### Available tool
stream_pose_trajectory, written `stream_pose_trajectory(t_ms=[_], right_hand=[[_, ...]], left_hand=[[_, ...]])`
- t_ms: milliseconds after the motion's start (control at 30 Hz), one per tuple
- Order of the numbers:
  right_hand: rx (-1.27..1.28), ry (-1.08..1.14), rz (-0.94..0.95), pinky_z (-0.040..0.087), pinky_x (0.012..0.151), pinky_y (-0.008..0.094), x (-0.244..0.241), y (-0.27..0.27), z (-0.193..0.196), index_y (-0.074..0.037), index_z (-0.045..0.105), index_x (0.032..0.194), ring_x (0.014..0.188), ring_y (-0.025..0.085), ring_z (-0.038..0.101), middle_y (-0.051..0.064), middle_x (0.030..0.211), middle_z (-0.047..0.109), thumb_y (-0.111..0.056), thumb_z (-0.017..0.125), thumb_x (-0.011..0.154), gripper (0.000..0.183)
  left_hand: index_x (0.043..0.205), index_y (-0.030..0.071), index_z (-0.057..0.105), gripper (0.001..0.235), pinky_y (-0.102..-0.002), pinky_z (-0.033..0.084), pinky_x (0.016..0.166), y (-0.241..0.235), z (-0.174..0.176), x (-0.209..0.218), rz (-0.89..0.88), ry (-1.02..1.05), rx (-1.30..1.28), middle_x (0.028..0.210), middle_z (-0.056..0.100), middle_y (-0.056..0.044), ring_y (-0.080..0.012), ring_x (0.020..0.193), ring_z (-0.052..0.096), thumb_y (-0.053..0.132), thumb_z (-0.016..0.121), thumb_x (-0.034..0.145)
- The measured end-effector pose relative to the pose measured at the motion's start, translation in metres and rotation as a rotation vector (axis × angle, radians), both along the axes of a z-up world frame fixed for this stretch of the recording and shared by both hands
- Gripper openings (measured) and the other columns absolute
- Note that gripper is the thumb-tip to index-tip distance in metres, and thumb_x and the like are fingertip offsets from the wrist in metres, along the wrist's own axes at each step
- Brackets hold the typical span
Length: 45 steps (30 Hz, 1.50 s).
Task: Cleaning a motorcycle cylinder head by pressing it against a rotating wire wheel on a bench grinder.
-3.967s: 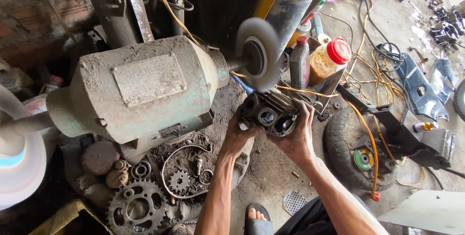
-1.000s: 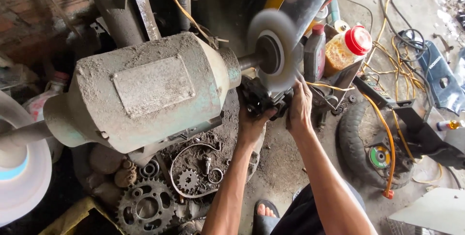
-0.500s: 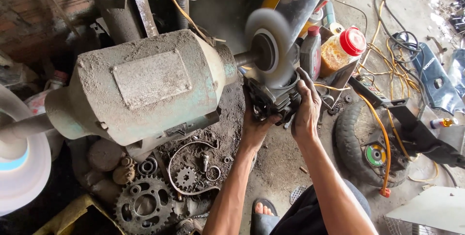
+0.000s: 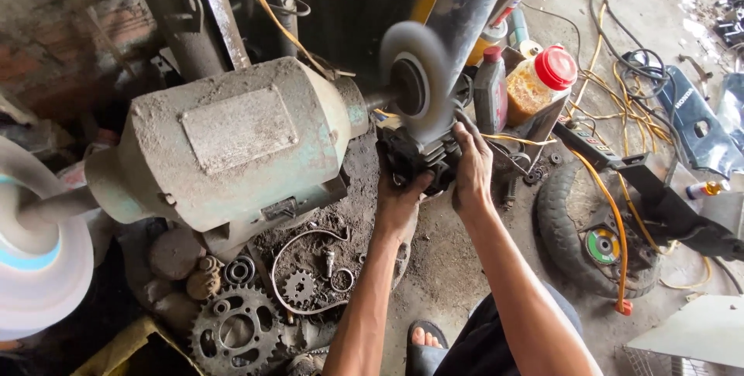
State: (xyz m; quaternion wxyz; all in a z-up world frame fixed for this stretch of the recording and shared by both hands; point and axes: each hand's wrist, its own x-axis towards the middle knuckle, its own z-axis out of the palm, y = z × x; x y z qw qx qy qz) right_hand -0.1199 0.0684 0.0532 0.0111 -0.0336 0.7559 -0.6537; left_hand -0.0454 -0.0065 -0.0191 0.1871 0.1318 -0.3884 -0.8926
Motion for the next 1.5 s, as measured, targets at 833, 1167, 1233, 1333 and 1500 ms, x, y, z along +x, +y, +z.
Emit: stream_pose_trajectory(t_ms=[833, 1167, 1233, 1333, 1500], right_hand=[[-0.125, 0.193, -0.092, 0.051, 0.101, 0.057, 0.038, 0.021, 0.008, -0.019, 0.063, 0.136, 0.126, 0.038, 0.059, 0.024, 0.130, 0.061, -0.037, 0.061, 0.094, 0.046], [0.013, 0.197, -0.075, 0.048, 0.103, 0.060, 0.058, 0.038, 0.009, -0.014, 0.056, 0.140, 0.129, 0.044, 0.055, 0.026, 0.134, 0.059, -0.051, 0.060, 0.098, 0.056], [-0.103, -0.046, -0.010, 0.043, 0.104, 0.065, 0.045, 0.040, 0.004, -0.021, 0.050, 0.144, 0.133, 0.049, 0.048, 0.023, 0.146, 0.050, -0.052, 0.058, 0.096, 0.058], [-0.256, -0.430, 0.142, 0.039, 0.103, 0.072, 0.039, 0.042, 0.014, -0.027, 0.044, 0.152, 0.134, 0.054, 0.046, 0.025, 0.152, 0.046, -0.050, 0.055, 0.093, 0.064], [-0.280, -0.593, 0.263, 0.043, 0.100, 0.068, 0.030, 0.045, -0.010, -0.020, 0.042, 0.155, 0.127, 0.048, 0.053, 0.028, 0.144, 0.051, -0.035, 0.062, 0.090, 0.070]], left_hand=[[0.163, 0.012, -0.005, 0.134, -0.077, 0.033, 0.109, 0.020, 0.016, 0.015, -0.062, 0.232, -0.304, 0.158, 0.031, -0.028, -0.0503, 0.142, 0.034, 0.058, 0.082, 0.071], [0.163, 0.012, 0.011, 0.139, -0.062, 0.040, 0.110, 0.023, -0.039, 0.016, -0.104, 0.391, 0.021, 0.150, 0.046, -0.022, -0.0359, 0.134, 0.048, 0.040, 0.098, 0.059], [0.163, 0.012, 0.013, 0.143, -0.059, 0.041, 0.111, 0.021, -0.053, 0.014, -0.124, 0.402, 0.052, 0.150, 0.048, -0.019, -0.0325, 0.134, 0.049, 0.045, 0.098, 0.053], [0.163, 0.012, 0.016, 0.145, -0.053, 0.038, 0.116, 0.010, -0.071, 0.016, -0.174, 0.381, 0.022, 0.150, 0.049, -0.016, -0.0274, 0.135, 0.048, 0.062, 0.091, 0.049], [0.163, 0.010, 0.020, 0.140, -0.054, 0.035, 0.117, -0.011, -0.079, 0.024, -0.265, 0.323, -0.076, 0.152, 0.048, -0.020, -0.0296, 0.136, 0.048, 0.070, 0.081, 0.053]])
